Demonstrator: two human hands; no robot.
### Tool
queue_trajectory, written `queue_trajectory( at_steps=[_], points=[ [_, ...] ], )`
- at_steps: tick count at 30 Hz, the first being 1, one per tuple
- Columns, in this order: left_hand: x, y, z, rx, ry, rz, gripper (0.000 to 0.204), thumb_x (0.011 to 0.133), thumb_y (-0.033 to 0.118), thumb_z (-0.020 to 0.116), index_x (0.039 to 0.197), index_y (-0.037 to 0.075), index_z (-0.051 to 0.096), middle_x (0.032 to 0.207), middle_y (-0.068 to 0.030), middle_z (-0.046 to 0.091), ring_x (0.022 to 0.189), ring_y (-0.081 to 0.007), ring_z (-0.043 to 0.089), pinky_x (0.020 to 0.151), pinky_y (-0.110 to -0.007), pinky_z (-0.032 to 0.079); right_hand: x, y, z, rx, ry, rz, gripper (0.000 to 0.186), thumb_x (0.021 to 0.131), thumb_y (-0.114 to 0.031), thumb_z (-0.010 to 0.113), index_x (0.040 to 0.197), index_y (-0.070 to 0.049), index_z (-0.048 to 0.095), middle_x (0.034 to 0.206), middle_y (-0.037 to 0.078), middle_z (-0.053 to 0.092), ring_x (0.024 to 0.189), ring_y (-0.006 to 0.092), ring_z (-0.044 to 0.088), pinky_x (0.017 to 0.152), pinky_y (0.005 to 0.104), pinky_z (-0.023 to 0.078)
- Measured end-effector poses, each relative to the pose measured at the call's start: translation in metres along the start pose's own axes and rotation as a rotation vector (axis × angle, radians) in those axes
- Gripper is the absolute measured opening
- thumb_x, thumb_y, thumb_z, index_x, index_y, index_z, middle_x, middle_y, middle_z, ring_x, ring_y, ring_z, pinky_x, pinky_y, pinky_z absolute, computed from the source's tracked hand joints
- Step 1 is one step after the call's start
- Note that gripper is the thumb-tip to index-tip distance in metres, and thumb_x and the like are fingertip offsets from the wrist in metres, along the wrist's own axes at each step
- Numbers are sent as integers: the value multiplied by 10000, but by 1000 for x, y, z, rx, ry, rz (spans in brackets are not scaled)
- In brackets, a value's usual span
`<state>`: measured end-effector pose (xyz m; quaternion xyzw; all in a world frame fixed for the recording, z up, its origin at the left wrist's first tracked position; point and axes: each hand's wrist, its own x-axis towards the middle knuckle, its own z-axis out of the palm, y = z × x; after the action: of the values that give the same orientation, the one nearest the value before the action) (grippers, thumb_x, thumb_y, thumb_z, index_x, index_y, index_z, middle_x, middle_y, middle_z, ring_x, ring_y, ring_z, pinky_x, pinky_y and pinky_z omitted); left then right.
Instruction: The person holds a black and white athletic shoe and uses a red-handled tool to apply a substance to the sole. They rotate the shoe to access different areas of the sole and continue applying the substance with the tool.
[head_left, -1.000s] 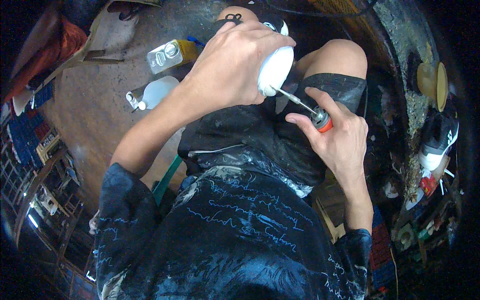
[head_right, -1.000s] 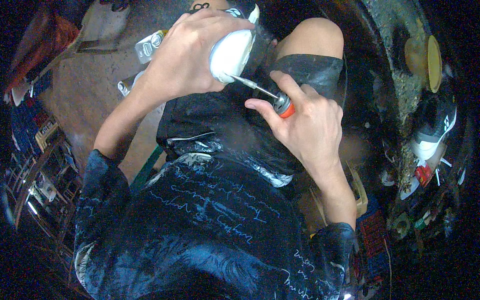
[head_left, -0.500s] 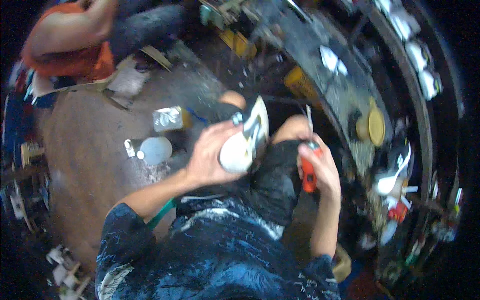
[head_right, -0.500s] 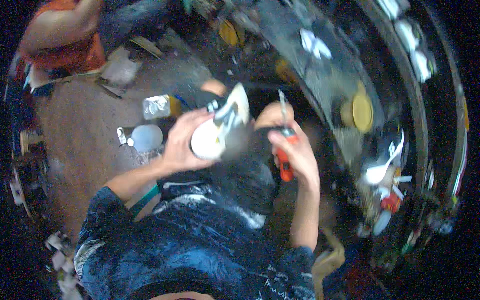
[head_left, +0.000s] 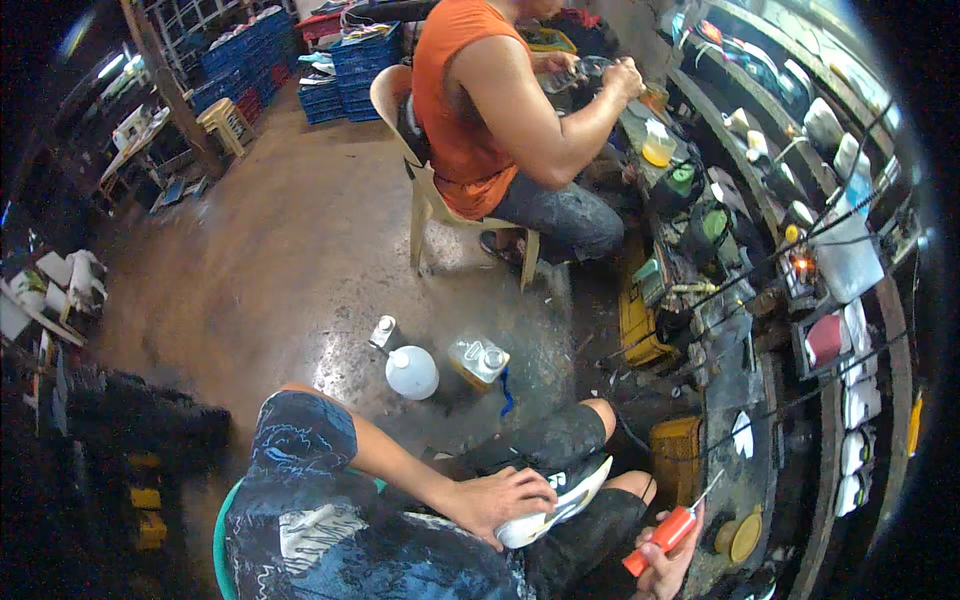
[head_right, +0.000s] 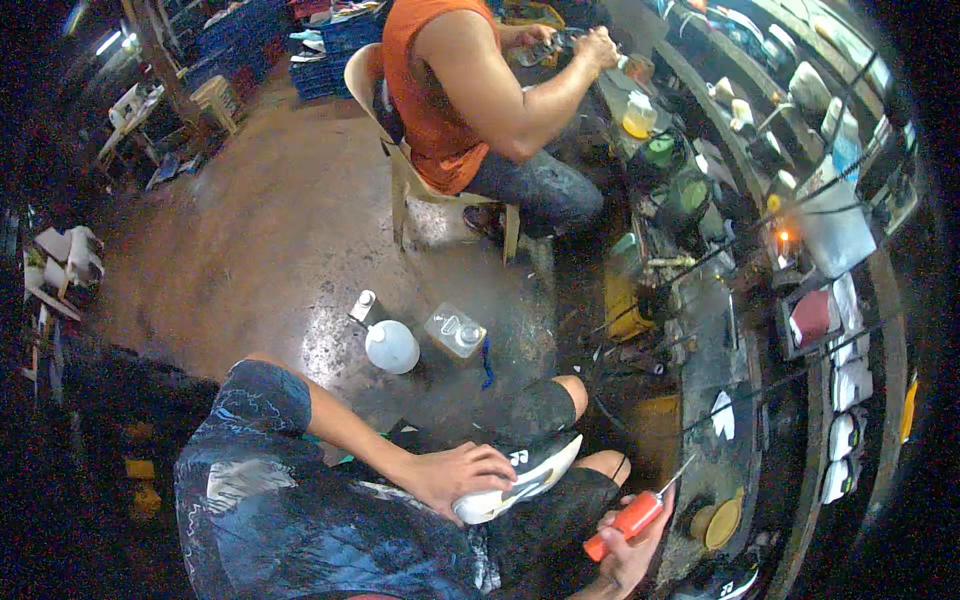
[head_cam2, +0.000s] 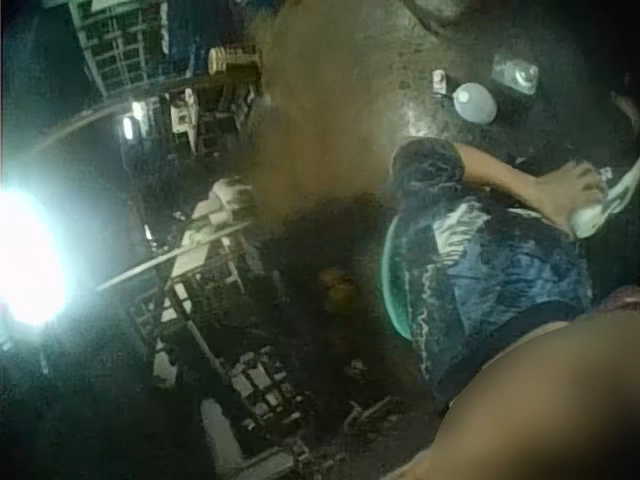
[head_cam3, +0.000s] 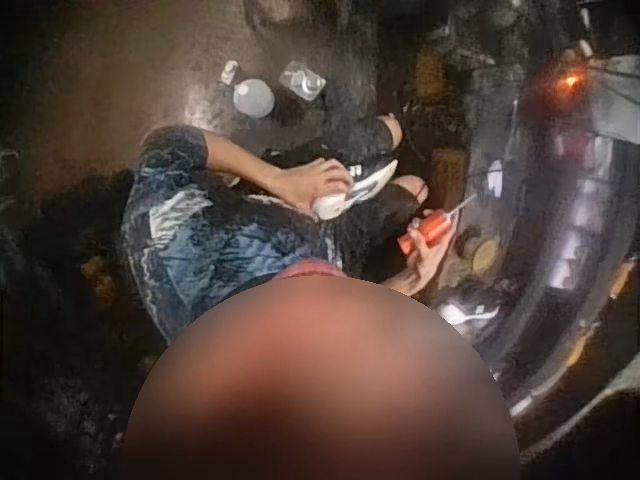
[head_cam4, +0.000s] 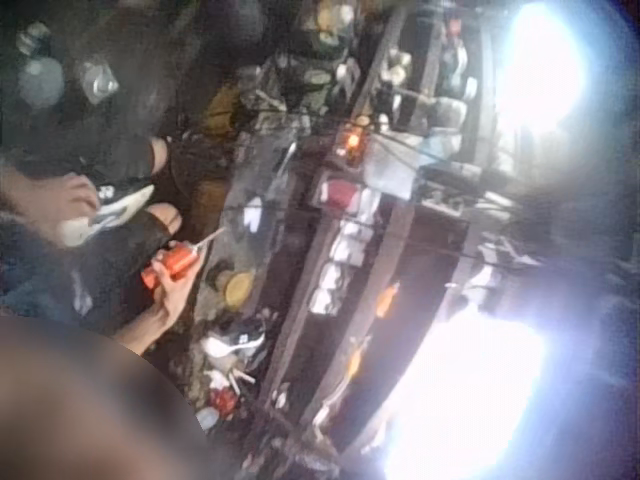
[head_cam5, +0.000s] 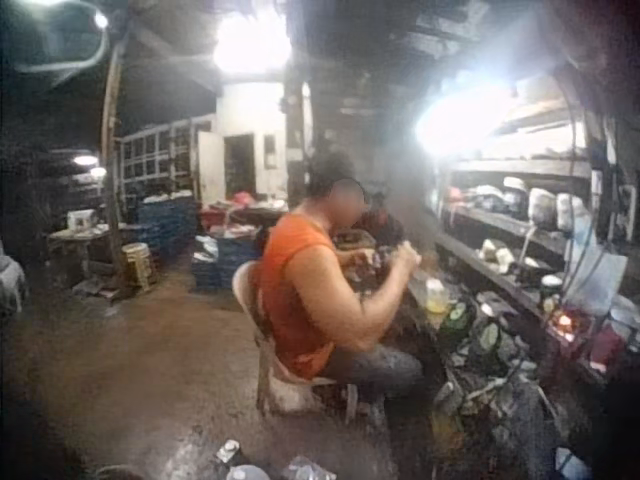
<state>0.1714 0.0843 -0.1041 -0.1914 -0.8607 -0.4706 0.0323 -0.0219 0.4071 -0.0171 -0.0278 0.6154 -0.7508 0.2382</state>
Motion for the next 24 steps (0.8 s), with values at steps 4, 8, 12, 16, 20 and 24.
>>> queue_trajectory(
  at_steps=[4,8,12,16,20,24],
  points=[
    [27,20,-43,416,-480,75,1092,702,289,1021,1642,170,478,1658,-130,466,1553,-382,451,1198,-704,377,-5,7,10,-171,16,-37,1238,726,101,912,1774,-167,309,1328,135,644,999,256,724,833,393,654],
    [87,16,-94,-96,-332,45,644,898,236,860,1503,153,657,1362,-198,720,1347,-397,630,1101,-632,476,-9,-11,48,-333,17,-86,1268,697,94,887,1804,-141,315,1323,98,616,985,208,684,886,358,621],
    [157,18,-104,-413,291,-128,284,1153,279,673,1121,26,797,1119,-133,779,1080,-273,753,978,-421,599,-4,-34,96,-635,-21,-331,1165,740,-25,1003,1738,-49,401,1553,113,582,1306,228,634,1152,400,534],
    [188,25,-92,-986,480,-146,229,1216,216,618,1332,44,717,1225,-104,799,1138,-187,753,1052,-386,607,-7,-52,123,-668,-67,-276,1090,794,-17,966,1729,-33,407,1564,169,622,1366,276,660,1190,430,524],
    [191,34,-82,-1196,459,-137,265,1203,257,650,1350,44,706,1256,-117,801,1160,-224,781,1056,-410,632,-5,-57,137,-735,-64,-332,1113,783,-45,991,1730,-33,406,1388,106,655,1202,213,676,1110,397,557],
    [193,35,-73,-1356,431,-127,258,1193,252,668,1350,51,711,1257,-119,804,1147,-250,798,1037,-429,649,-2,-54,144,-816,-54,-381,1090,798,-30,958,1733,-52,398,1539,185,630,1349,317,678,1160,451,550]
  ],
)
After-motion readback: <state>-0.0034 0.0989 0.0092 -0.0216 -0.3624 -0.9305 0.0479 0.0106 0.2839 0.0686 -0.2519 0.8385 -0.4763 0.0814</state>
